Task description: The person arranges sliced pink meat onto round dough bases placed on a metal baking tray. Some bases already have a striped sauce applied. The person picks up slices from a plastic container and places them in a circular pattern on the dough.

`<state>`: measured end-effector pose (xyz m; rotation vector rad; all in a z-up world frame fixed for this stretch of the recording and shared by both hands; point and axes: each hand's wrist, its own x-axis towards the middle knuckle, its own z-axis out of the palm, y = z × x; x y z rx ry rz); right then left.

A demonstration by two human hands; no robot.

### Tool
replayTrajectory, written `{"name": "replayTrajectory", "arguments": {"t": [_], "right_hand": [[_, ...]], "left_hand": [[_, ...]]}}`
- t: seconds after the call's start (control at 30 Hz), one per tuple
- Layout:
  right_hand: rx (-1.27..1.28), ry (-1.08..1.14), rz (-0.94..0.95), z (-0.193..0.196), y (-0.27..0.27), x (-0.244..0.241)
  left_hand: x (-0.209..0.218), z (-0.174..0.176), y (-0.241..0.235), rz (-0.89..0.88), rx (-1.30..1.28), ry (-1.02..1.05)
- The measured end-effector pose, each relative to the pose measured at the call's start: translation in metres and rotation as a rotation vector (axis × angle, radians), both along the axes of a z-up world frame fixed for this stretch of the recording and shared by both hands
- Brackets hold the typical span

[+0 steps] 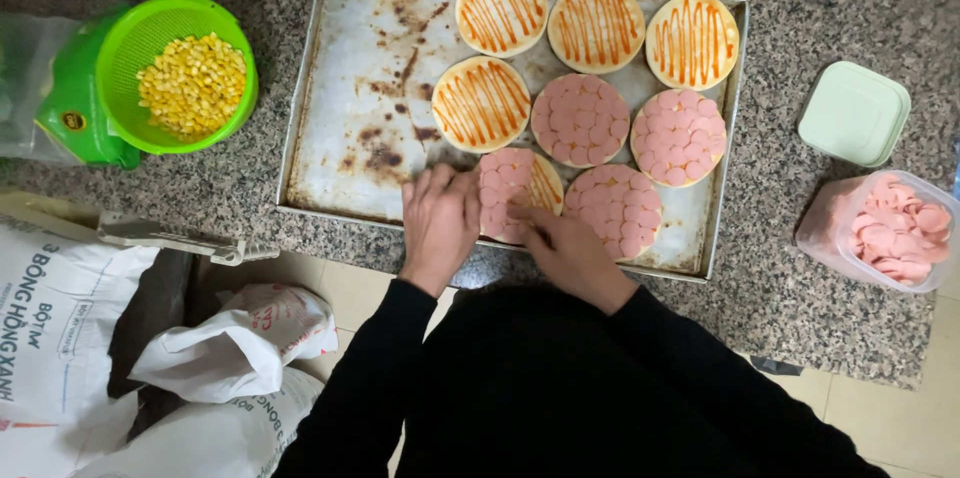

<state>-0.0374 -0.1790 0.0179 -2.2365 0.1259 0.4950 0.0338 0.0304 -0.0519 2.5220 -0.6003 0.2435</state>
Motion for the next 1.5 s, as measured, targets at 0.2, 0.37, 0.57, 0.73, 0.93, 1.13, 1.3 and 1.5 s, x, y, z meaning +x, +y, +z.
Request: {"name": "replayTrajectory", "arguments": {"t": [0.2,0.37,0.57,0.73,0.93,1.13,1.3,1.5], "right_hand": [[0.050,-0.050,-0.091,-0.009,-0.007,-0.005],[0.085,-0.046,-0.169,0.000,-0.005,-0.019],[0.111,-0.031,-0.295,-0.008,-0.016,-0.036],[0.131,-0.049,-0.377,-0.004,-0.033,-0.049],[0.144,-0.138,-0.508,-0.013,-0.121,-0.081],[0.162,-0.299,-0.703,-0.047,-0.271,-0.141],[-0.056,-0.343,-0.779,-0.024,-0.379,-0.181],[-0.833,-0.307,-0.274,-0.005,-0.403,-0.171]], "left_hand": [[-0.002,-0.001,-0.007,-0.138,0.162,-0.072],[-0.005,0.013,-0.002,-0.127,0.106,-0.052],[-0.017,0.020,0.004,-0.160,0.116,-0.070],[-0.020,0.022,0.002,-0.144,0.106,-0.081],[-0.032,0.052,-0.036,-0.144,0.027,-0.119],[-0.064,0.047,-0.117,-0.238,-0.018,-0.119],[-0.088,0.075,-0.174,-0.290,-0.037,-0.102],[-0.115,0.063,-0.216,-0.293,-0.025,-0.125]]}}
